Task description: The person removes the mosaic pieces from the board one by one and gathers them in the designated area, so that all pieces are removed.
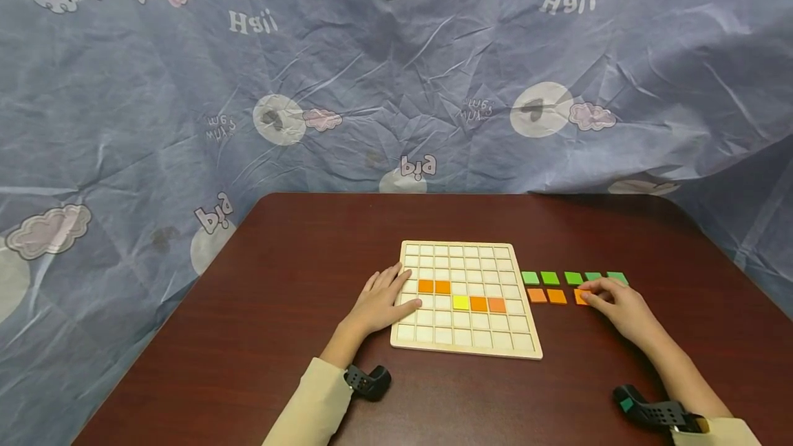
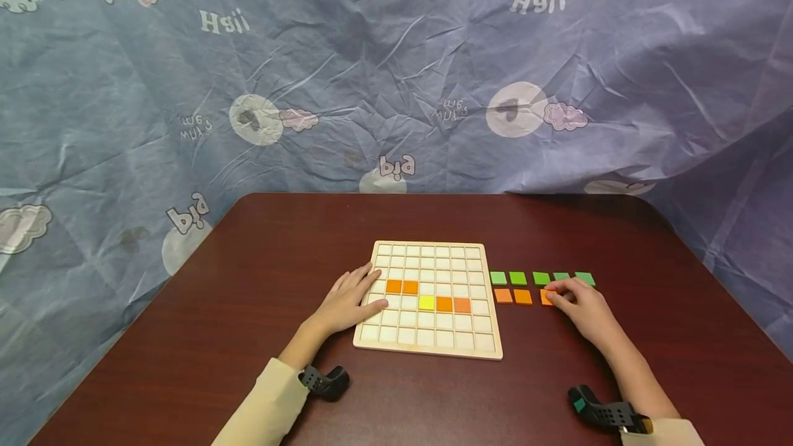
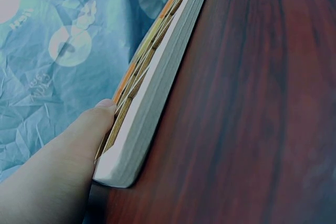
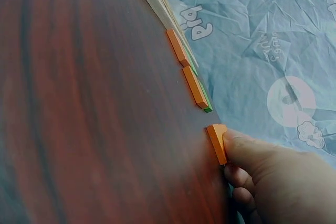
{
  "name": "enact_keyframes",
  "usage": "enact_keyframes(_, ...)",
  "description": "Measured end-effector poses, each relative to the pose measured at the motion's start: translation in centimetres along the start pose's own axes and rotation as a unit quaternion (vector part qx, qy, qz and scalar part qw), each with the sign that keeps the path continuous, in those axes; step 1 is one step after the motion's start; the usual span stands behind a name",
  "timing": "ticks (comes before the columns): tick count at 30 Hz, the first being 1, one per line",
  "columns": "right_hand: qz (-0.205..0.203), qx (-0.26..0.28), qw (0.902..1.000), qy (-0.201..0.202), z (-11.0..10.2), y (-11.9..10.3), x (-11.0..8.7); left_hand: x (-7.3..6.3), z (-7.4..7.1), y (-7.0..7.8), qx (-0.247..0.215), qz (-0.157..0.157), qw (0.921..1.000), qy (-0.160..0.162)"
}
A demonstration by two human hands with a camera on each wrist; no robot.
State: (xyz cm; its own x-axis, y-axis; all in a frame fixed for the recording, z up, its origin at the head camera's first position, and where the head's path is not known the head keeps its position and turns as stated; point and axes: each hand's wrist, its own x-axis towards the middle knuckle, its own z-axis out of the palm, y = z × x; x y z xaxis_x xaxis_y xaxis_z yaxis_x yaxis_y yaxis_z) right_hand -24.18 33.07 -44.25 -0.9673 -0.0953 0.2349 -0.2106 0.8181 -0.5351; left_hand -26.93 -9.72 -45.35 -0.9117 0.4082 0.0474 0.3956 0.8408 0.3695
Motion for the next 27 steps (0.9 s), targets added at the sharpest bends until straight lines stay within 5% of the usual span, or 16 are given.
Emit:
enact_keyframes(18,-0.031,-0.028,0.9986,0.032,0.16,0.18,-0.21,-0.08,-0.15,0.25,-0.001,0.011,0.9999,0.01)
enact_keyframes(27,-0.027,-0.001,0.9963,0.082,0.16,0.31,-0.17,-0.14,-0.26,0.34,0.001,0.009,0.9999,0.008)
